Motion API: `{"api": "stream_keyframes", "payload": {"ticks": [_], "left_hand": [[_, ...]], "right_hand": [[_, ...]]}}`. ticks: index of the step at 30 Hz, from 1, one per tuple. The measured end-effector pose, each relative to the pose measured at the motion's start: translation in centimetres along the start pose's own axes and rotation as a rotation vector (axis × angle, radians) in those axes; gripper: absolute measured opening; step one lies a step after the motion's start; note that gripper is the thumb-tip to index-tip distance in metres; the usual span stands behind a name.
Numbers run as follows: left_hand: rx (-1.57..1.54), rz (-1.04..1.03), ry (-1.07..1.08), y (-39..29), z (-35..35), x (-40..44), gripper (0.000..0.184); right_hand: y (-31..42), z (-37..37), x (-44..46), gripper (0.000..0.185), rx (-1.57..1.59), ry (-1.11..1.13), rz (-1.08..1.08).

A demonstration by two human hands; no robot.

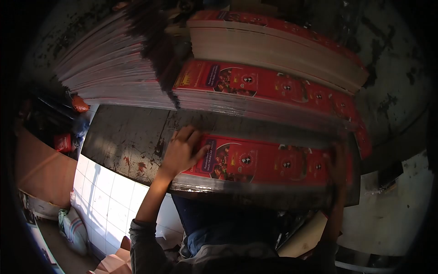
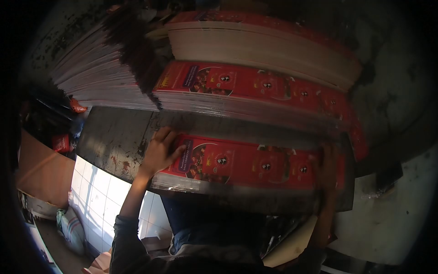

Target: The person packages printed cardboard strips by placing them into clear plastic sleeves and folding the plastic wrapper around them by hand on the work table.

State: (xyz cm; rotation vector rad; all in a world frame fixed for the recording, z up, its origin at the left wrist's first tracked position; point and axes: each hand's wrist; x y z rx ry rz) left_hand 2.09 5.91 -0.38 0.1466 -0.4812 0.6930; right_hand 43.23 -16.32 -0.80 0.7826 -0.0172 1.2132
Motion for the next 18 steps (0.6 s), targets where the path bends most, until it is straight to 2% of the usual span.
{"api": "stream_keyframes", "payload": {"ticks": [7, 10, 12, 18], "left_hand": [[-0.036, 0.068, -0.015, -0.2, 0.4, -0.1, 0.034], [-0.030, 0.066, -0.016, -0.2, 0.6, 0.0, 0.031], [-0.033, 0.070, -0.019, -0.2, 0.7, 0.1, 0.030], [-0.066, 0.077, 0.015, -0.1, 0.7, 0.1, 0.031]], "right_hand": [[1.7, -0.4, 0.8, 0.044, -0.050, 0.102, 0.016], [2.1, -0.6, 0.8, 0.043, -0.123, 0.055, 0.074], [2.8, -0.7, 0.9, 0.042, -0.024, 0.007, 0.099], [2.7, -0.4, 1.2, 0.038, -0.051, 0.066, 0.047]]}}
Point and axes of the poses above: each hand's wrist, its own x-axis towards the middle knuckle, its own z-axis out of the back of the hand, y = z × x, and after that the axes turned 15 degrees about x, right-handed
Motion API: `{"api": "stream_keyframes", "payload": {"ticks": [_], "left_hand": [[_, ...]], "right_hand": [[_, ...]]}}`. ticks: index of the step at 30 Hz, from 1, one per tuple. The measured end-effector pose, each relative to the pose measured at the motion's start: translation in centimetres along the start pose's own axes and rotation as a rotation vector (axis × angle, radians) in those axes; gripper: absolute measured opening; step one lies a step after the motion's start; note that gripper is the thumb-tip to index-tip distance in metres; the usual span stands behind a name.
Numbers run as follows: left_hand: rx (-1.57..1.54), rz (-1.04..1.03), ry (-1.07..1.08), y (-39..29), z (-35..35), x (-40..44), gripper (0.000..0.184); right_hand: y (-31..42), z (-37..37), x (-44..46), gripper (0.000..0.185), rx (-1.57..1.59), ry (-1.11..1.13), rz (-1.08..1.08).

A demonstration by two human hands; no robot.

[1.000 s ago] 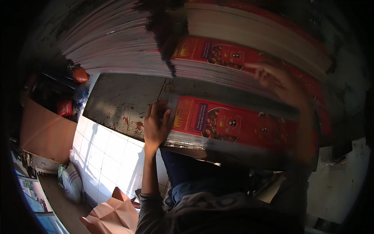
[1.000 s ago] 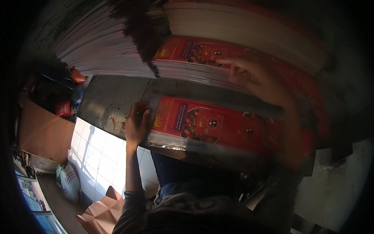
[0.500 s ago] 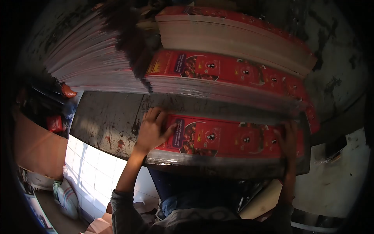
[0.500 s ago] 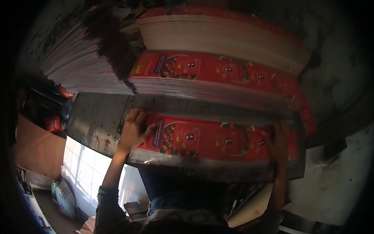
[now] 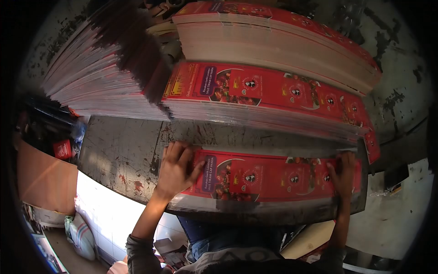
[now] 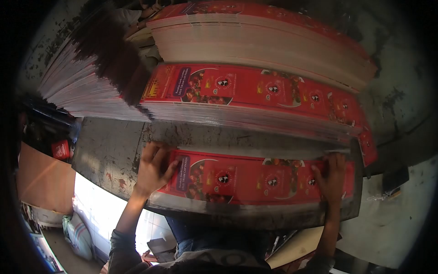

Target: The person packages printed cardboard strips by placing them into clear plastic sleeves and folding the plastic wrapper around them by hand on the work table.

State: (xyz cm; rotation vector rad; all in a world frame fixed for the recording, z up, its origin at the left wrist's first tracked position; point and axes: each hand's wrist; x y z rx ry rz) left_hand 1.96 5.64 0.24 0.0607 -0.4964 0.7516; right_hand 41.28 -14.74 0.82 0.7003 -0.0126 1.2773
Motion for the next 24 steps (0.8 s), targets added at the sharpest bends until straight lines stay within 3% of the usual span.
{"api": "stream_keyframes", "payload": {"ticks": [24], "left_hand": [[0.024, 0.030, 0.041, -0.15, 0.34, 0.60, 0.030]], "right_hand": [[-0.05, -0.27, 0.35, 0.037, 0.046, -0.004, -0.072]]}}
Point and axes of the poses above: each hand's wrist, its own x-axis towards the middle knuckle, its own z-axis out of the back of the hand, y = z × x, and after that the axes turned 15 degrees about x, right-handed
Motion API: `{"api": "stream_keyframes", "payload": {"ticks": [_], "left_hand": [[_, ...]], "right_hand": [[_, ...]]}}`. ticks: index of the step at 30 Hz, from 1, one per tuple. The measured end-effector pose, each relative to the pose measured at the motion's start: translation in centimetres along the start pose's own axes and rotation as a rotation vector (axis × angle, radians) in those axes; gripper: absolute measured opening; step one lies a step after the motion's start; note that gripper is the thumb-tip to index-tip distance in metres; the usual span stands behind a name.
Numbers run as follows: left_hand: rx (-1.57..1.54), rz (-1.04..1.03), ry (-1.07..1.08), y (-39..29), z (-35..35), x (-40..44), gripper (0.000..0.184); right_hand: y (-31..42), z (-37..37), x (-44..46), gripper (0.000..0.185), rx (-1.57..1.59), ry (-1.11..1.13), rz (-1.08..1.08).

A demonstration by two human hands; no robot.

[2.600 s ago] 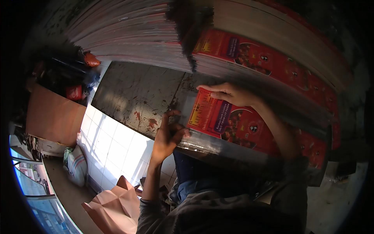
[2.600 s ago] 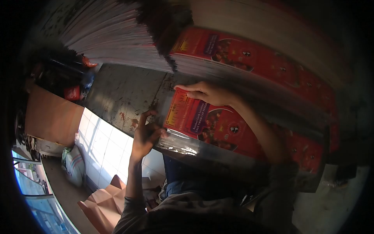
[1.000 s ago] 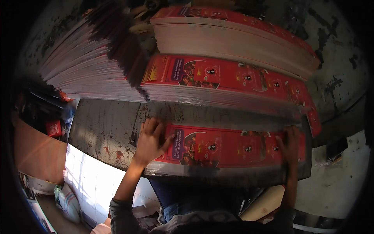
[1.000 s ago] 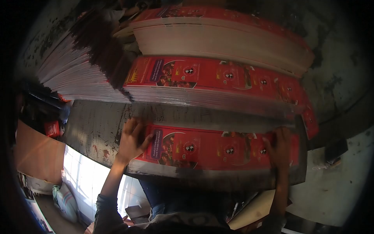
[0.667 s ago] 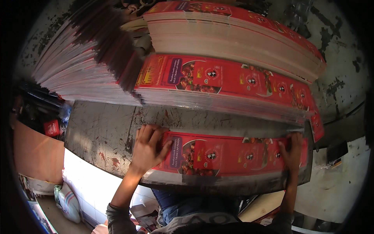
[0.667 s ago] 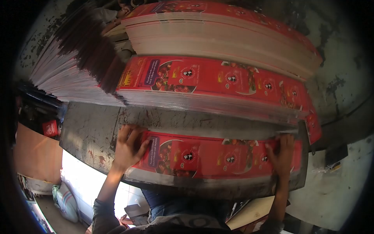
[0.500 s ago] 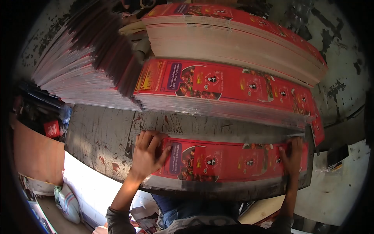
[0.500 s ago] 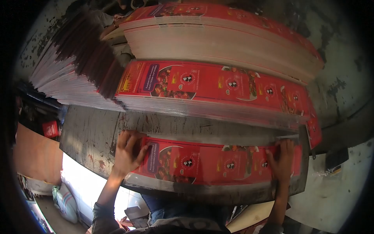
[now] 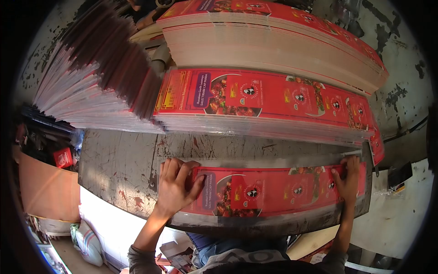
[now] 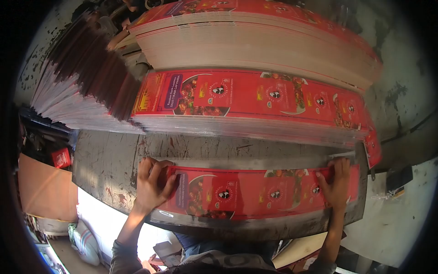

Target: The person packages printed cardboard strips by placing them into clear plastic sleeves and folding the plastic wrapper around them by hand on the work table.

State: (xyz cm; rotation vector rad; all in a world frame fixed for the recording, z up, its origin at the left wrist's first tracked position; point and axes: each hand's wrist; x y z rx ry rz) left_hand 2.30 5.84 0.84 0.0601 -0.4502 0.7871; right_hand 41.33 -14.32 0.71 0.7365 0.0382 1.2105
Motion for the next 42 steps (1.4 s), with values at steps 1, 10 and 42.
{"api": "stream_keyframes", "payload": {"ticks": [1, 10, 42], "left_hand": [[-0.004, -0.005, -0.004, 0.05, -0.06, 0.01, 0.031], [-0.015, -0.001, -0.058, 0.13, -0.29, -0.28, 0.028], [-0.026, -0.054, -0.103, 0.26, -0.22, -0.32, 0.021]], "right_hand": [[0.01, 0.02, 0.04, 0.037, 0.000, 0.002, -0.002], [-0.21, 0.18, 0.01, 0.037, -0.037, 0.013, 0.033], [-0.57, -0.03, -0.50, 0.037, 0.036, -0.056, 0.034]]}}
Point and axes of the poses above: each hand's wrist, its own x-axis towards the middle knuckle, its own z-axis out of the back of the hand, y = z × x, and after that the axes turned 15 degrees about x, right-handed
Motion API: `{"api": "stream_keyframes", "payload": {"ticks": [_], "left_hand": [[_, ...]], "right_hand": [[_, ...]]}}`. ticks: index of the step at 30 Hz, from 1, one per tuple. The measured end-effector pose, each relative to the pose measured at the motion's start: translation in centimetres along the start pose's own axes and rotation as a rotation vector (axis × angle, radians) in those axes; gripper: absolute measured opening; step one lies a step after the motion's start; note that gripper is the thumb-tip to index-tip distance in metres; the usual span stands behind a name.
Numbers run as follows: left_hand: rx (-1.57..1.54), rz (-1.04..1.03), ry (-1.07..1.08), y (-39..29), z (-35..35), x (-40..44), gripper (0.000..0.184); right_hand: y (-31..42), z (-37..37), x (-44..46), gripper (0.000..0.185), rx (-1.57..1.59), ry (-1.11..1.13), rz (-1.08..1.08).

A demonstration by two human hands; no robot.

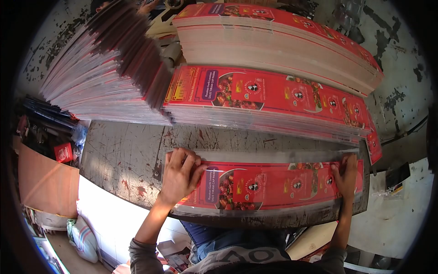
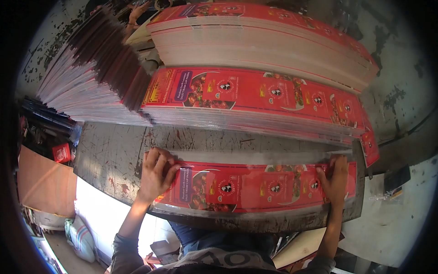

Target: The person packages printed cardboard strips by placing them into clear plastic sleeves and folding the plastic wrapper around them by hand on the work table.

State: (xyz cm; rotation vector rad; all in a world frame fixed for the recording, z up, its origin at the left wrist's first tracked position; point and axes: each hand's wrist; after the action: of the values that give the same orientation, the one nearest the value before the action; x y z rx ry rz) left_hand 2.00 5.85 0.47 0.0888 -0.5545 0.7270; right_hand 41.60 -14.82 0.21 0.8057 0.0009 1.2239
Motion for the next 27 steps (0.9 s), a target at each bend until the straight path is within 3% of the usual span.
{"api": "stream_keyframes", "payload": {"ticks": [27], "left_hand": [[0.005, 0.006, 0.064, -0.07, -0.48, 0.06, 0.016]], "right_hand": [[0.02, 0.06, 0.19, 0.037, -0.011, 0.042, -0.032]]}}
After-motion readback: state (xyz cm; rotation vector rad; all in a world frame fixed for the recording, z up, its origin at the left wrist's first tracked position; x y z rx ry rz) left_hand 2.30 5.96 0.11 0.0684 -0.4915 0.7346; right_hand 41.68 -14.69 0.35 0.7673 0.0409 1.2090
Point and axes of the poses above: each hand's wrist, its own x-axis towards the middle knuckle, its own z-axis out of the back of the hand, y = z × x, and after that the axes turned 15 degrees about x, right-handed
